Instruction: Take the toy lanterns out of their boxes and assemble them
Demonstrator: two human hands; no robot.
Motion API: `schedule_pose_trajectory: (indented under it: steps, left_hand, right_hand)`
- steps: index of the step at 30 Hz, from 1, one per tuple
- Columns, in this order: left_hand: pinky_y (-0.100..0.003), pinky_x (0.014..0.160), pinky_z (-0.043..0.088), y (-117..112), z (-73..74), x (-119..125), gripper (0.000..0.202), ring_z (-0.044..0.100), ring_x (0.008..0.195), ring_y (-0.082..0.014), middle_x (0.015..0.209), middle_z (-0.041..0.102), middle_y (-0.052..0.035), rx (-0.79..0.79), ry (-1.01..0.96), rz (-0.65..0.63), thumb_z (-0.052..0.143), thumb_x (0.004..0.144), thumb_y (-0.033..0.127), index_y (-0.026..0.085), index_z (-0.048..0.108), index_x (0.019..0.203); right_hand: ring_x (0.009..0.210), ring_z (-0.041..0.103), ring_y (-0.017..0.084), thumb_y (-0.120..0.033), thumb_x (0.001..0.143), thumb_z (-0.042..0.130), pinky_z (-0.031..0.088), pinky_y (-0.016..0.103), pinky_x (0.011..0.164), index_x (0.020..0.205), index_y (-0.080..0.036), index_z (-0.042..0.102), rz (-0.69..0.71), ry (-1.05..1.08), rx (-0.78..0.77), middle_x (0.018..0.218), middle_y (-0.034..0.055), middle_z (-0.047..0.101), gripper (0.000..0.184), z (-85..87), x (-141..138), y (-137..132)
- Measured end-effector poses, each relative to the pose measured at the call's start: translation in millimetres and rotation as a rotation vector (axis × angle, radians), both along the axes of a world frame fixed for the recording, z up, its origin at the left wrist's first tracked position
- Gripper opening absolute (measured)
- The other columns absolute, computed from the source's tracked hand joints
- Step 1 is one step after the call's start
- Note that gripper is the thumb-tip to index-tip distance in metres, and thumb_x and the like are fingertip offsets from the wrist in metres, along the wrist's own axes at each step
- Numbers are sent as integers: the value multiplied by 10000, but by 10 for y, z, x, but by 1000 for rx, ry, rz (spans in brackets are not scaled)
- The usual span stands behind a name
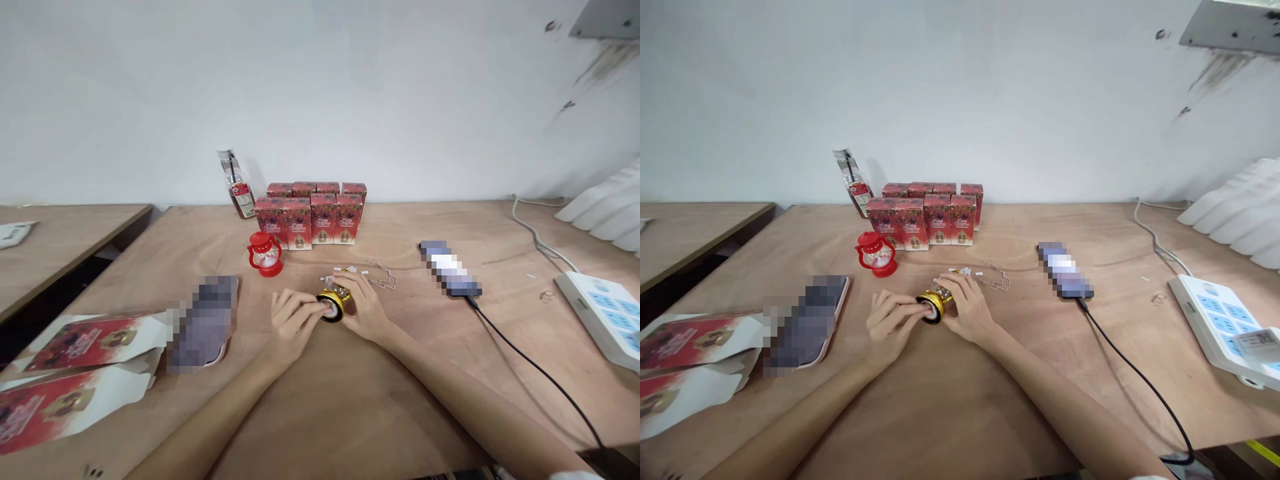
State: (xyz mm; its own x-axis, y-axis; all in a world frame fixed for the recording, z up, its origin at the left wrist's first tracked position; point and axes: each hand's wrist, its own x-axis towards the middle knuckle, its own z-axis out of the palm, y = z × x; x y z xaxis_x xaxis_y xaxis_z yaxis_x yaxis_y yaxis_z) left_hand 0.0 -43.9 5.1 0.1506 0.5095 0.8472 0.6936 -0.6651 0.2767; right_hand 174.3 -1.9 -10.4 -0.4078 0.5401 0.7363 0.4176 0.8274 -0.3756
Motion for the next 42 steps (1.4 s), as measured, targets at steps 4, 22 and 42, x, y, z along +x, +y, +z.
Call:
schedule_pose_trajectory:
  steps: [4,22,42]
  left_hand:
    - [-307,637,326,-31,25,-1,65,533,652,-121,720,688,24,12,1,-2,610,832,219,237,657,791]
    - [-308,700,399,4,-48,11,291,543,786,-157,930,607,-53,18,-53,79,620,815,274,204,502,1072]
    - [-339,683,271,264,-78,41,91,529,855,-204,859,657,-10,-545,250,149,566,853,278,210,610,809]
  right_hand:
    - [1103,533,258,-219,807,558,476,468,903,1236,-226,444,14,-18,-7,1171,115,561,444,10,0,-10]
    - [1073,542,260,-241,774,618,468,448,899,1199,-224,458,-61,215,-76,1136,109,567,455,7,29,13]
    - [967,582,232,-284,725,681,495,389,832,1092,-202,505,-153,419,-344,1056,77,595,415,2,17,66]
